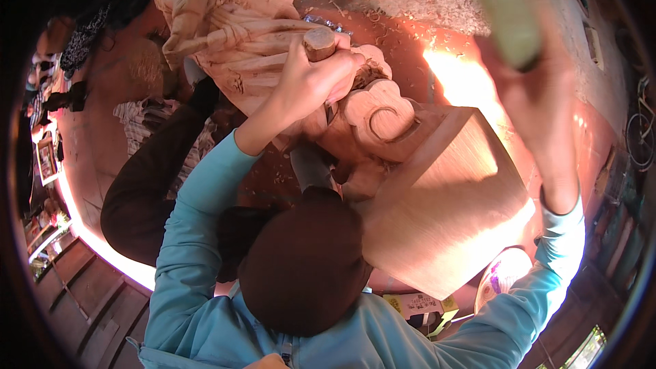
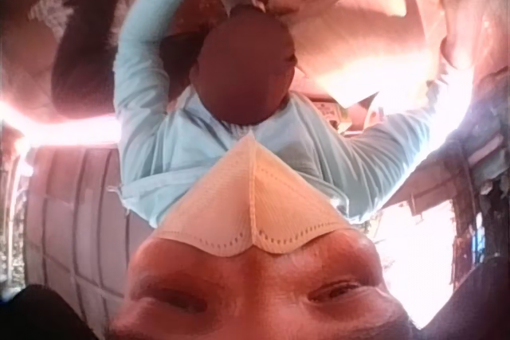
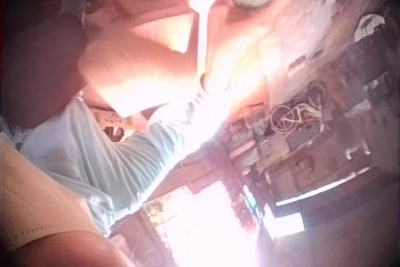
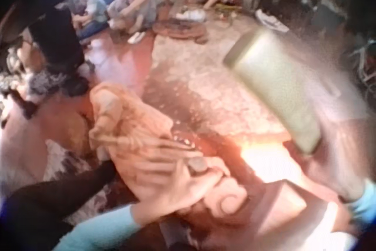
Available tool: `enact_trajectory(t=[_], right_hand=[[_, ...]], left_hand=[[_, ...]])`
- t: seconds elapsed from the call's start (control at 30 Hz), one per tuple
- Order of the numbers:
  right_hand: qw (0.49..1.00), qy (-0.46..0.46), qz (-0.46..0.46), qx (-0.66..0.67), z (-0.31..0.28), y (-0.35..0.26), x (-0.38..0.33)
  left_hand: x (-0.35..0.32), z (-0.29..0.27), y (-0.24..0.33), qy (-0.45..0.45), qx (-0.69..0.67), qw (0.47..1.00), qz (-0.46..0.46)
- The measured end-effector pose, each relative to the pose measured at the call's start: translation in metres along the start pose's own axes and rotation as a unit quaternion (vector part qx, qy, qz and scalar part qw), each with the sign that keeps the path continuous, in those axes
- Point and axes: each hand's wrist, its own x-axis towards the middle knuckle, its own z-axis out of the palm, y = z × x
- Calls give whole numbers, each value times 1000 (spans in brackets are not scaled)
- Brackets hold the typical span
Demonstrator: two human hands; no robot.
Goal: The person carves a wooden statue using a chisel and a mallet. They hold the chisel against the wood and strike it repeatedly with the mallet to shape the figure.
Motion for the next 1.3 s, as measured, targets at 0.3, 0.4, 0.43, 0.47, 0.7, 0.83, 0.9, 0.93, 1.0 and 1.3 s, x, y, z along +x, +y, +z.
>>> enact_trajectory(t=[0.3, 0.4, 0.43, 0.47, 0.7, 0.83, 0.9, 0.93, 1.0, 1.3], right_hand=[[998, -5, -12, -61, -8, -43, -30], [999, 10, 14, -47, -14, -58, -43], [998, 18, 15, -54, -15, -61, -48], [998, 26, 16, -61, -17, -64, -52], [995, 70, 63, -24, -27, -94, -49], [993, 107, 32, -30, -18, -90, -48], [976, 6, -52, -214, -10, -85, -49], [936, -77, -63, -338, -6, -88, -47], [958, -8, -50, -283, -3, -93, -43], [949, 31, -122, -290, -6, -86, -51]], left_hand=[[-36, 11, 27, 74, -220, 966, 115], [-38, 2, 26, 103, -168, 977, 82], [-39, 1, 22, 110, -170, 976, 74], [-40, 0, 19, 117, -172, 976, 66], [-44, -1, 11, 105, -92, 985, 103], [-42, -1, 1, 92, -2, 986, 137], [-40, 8, 2, 97, 25, 986, 134], [-38, 9, 1, 102, 15, 984, 146], [-35, 8, -3, 110, -3, 979, 170], [-37, 2, -1, 88, -12, 992, 88]])
